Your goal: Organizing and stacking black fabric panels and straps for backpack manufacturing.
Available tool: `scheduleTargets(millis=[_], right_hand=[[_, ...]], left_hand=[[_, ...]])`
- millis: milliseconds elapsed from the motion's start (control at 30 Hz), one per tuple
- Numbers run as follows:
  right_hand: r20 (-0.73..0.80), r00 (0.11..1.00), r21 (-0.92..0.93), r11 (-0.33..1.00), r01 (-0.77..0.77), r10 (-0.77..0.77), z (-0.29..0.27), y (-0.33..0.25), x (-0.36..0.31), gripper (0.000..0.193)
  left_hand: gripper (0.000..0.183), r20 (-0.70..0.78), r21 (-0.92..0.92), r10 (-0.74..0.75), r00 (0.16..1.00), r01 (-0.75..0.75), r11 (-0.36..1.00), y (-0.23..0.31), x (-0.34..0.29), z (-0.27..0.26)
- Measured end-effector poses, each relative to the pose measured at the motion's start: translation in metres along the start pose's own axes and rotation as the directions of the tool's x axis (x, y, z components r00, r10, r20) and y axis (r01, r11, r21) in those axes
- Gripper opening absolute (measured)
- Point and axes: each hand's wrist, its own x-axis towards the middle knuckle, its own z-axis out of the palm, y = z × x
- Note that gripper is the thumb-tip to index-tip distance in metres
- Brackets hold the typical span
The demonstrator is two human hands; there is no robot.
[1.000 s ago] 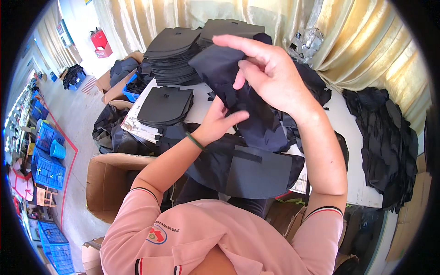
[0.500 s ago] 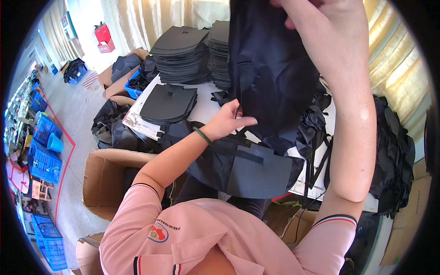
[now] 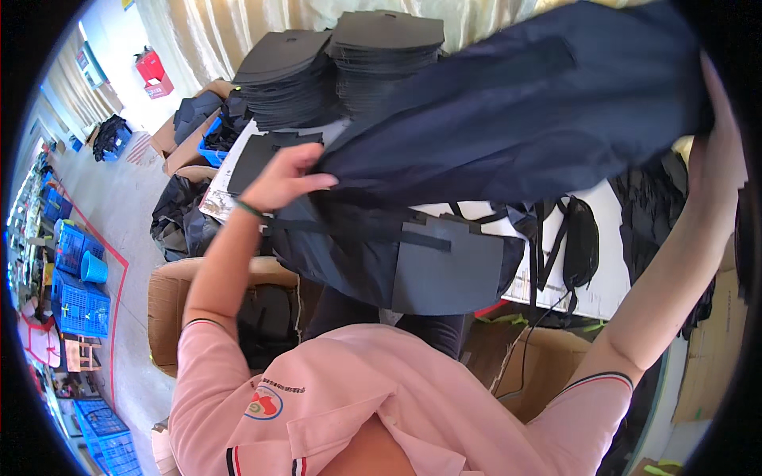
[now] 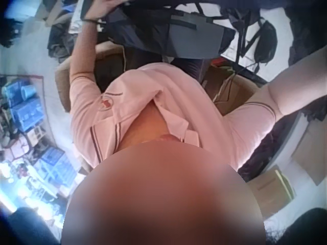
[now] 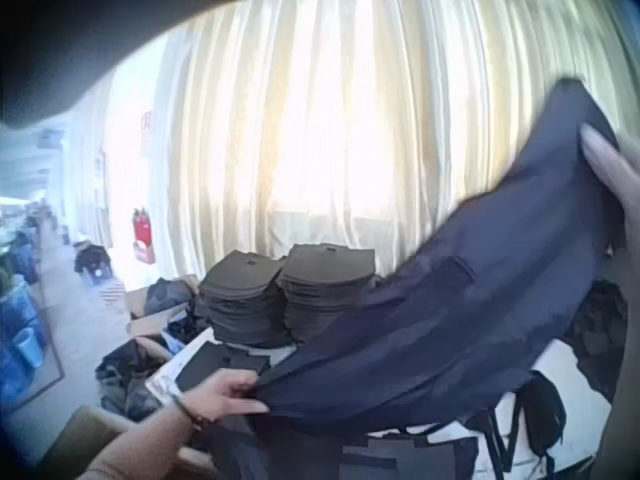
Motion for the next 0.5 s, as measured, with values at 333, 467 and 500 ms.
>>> scheduleTargets(millis=[333, 467, 500], right_hand=[[0.172, 0.663, 0.086, 0.660, -0.747, 0.728, -0.027, 0.132, -0.282, 0.026], [0.234, 0.622, 0.063, 0.626, -0.777, 0.748, -0.013, 0.176, -0.352, 0.016], [0.227, 0.618, 0.069, 0.621, -0.781, 0.753, -0.009, 0.181, -0.358, 0.015]], left_hand=[[0.019, 0.190, 0.347, -0.339, 0.921, 0.260, 0.901, 0.015, -0.052, -0.052], [0.025, 0.181, 0.625, -0.303, 0.936, 0.129, 0.770, -0.019, -0.039, -0.033], [0.025, 0.180, 0.627, -0.305, 0.935, 0.130, 0.768, -0.029, -0.037, -0.031]])
